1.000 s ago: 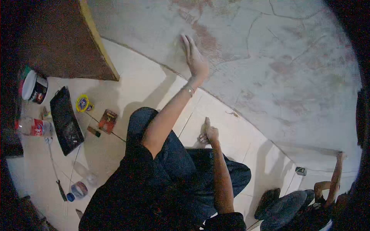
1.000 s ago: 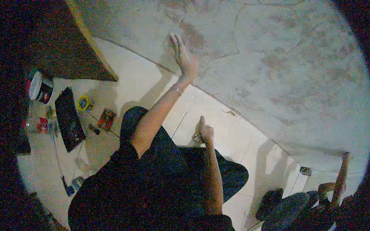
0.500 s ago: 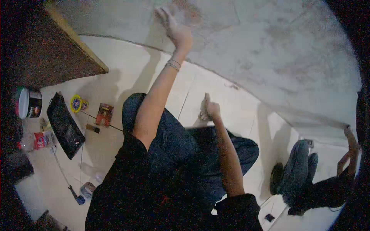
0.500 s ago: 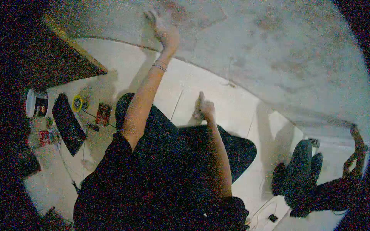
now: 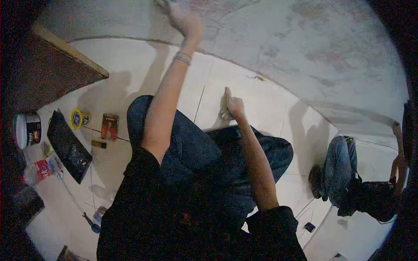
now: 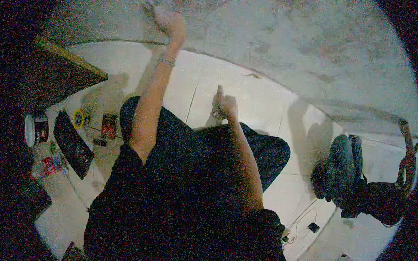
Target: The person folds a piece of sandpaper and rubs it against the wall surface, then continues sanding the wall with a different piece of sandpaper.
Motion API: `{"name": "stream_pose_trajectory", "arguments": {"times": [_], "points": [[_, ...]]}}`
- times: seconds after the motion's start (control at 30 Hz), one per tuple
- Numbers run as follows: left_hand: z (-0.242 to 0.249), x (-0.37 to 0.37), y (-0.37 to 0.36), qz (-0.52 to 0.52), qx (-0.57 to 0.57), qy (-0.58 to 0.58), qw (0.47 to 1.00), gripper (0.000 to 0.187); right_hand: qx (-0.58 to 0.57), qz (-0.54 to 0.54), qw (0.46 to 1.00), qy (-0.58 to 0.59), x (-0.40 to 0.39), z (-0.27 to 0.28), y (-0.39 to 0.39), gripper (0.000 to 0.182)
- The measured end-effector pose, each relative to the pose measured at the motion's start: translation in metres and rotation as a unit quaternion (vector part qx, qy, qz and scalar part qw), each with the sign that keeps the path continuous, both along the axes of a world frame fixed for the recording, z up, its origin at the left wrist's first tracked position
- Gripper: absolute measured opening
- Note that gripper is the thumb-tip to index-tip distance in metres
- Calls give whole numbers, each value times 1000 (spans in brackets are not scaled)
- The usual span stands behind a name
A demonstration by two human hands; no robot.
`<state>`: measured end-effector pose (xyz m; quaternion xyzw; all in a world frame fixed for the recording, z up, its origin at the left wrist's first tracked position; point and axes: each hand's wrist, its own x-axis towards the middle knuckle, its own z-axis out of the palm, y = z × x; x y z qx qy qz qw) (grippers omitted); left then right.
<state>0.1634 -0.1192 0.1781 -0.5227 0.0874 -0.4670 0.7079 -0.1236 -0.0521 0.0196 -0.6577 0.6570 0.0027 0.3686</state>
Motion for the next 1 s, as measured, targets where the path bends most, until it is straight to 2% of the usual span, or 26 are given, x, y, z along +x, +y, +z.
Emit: {"name": "stream_pose_trajectory", "arguments": {"times": [0.03,0.07,0.1,0.13,0.17,0.2,0.27,0.3,0.37,0.43,0.47,0.5,0.63,0.67,0.7,0.73,0.77,0.8,0.87,0.9,1.0], "points": [[9,-20,3,179,214,-236,931,56,-8,-25,1000,-10,0,-4,0,92],[18,-39,6,309,432,-422,735,56,-14,-49,999,-17,-1,-11,1,91],[21,-50,4,409,542,-519,520,56,-19,-72,997,-23,-3,-17,0,90],[21,-51,0,490,580,-546,355,56,-7,-80,996,-30,-3,-17,-2,89],[17,-50,-4,531,592,-548,261,56,8,-90,995,-36,0,-12,-1,88],[15,-44,-8,557,598,-541,200,56,24,-102,993,-45,2,-8,3,87],[5,-23,-17,566,620,-519,165,56,11,-108,994,-19,6,1,6,86],[1,-11,-19,560,633,-509,163,56,4,-111,994,-5,7,5,8,85],[-7,10,-23,542,657,-497,167,57,-38,-77,996,3,0,-33,-2,86],[-15,16,-25,530,667,-496,168,58,-40,-71,997,3,-1,-32,0,87],[-22,16,-25,529,668,-497,165,58,-19,-81,997,0,6,-4,3,87],[-17,7,-23,531,666,-499,163,59,2,-89,996,-3,6,15,3,87],[-6,-39,-12,555,615,-537,161,62,36,-73,997,7,0,-7,-13,89],[-4,-48,-9,555,601,-550,167,63,45,-43,997,-48,-7,-15,-16,85],[-1,-55,-7,557,587,-563,170,64,2,15,999,-31,-12,-24,-20,83],[-1,-58,-7,573,574,-566,149,65,-41,73,996,-14,-12,-24,-19,81],[-5,-59,-8,604,562,-555,109,66,-31,53,998,-14,-11,-26,-17,80],[-7,-55,-12,656,553,-514,29,67,-21,33,999,-14,-11,-28,-15,81],[-2,-40,-15,619,603,-503,15,63,30,-16,999,-9,-3,-13,-10,81],[-1,-33,-16,599,626,-499,11,61,28,-26,999,0,-1,-6,-7,81],[-36,-3,-34,500,674,-535,97,53,-33,-27,999,26,3,6,1,84]]}}
